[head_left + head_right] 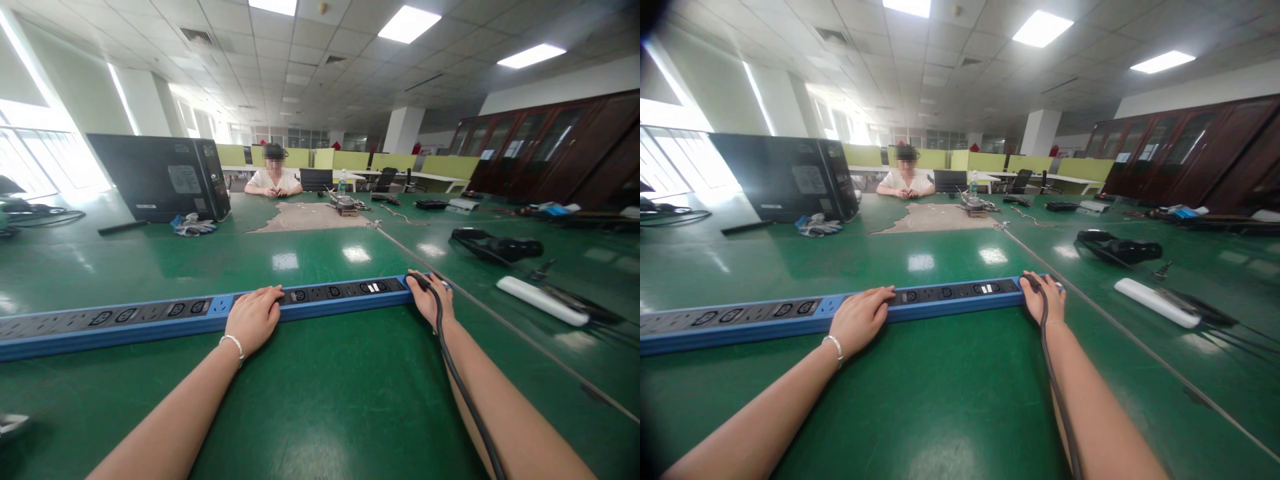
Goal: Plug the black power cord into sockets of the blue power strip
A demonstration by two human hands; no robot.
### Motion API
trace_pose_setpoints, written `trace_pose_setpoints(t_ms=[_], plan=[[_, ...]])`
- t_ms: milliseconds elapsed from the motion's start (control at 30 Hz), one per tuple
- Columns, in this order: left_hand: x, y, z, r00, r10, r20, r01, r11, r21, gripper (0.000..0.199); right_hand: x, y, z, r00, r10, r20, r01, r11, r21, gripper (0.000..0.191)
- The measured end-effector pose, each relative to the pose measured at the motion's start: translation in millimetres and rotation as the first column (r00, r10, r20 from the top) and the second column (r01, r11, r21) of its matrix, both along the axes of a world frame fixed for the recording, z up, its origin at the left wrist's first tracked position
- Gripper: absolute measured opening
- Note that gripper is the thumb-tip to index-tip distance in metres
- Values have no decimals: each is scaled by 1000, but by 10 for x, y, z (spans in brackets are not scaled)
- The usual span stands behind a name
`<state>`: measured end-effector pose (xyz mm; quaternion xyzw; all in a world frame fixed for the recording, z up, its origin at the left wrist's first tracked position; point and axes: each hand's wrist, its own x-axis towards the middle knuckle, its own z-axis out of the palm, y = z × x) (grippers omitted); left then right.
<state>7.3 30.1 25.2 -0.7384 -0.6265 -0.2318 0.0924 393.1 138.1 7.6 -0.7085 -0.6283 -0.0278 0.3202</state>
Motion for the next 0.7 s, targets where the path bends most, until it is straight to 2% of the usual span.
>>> trace_pose_setpoints(t_ms=[133, 300, 533, 700], plan=[[-2, 0, -3, 1000, -1, -12, 1, 1000, 5, 29, -51, 33, -12, 995, -49, -86, 55, 996, 68, 40], [-2, -1, -10, 1000, 9, -10, -9, 1000, 13, 29, -29, 73, -20, 988, -5, -153, 16, 998, 68, 39], [3, -2, -2, 1000, 4, -8, -4, 1000, 3, 29, -17, 41, 6, 996, -5, -86, 8, 999, 33, 41], [8, -3, -2, 1000, 18, -10, -18, 1000, -3, 31, -28, 34, 91, 997, -33, -73, 30, 999, -39, 41]])
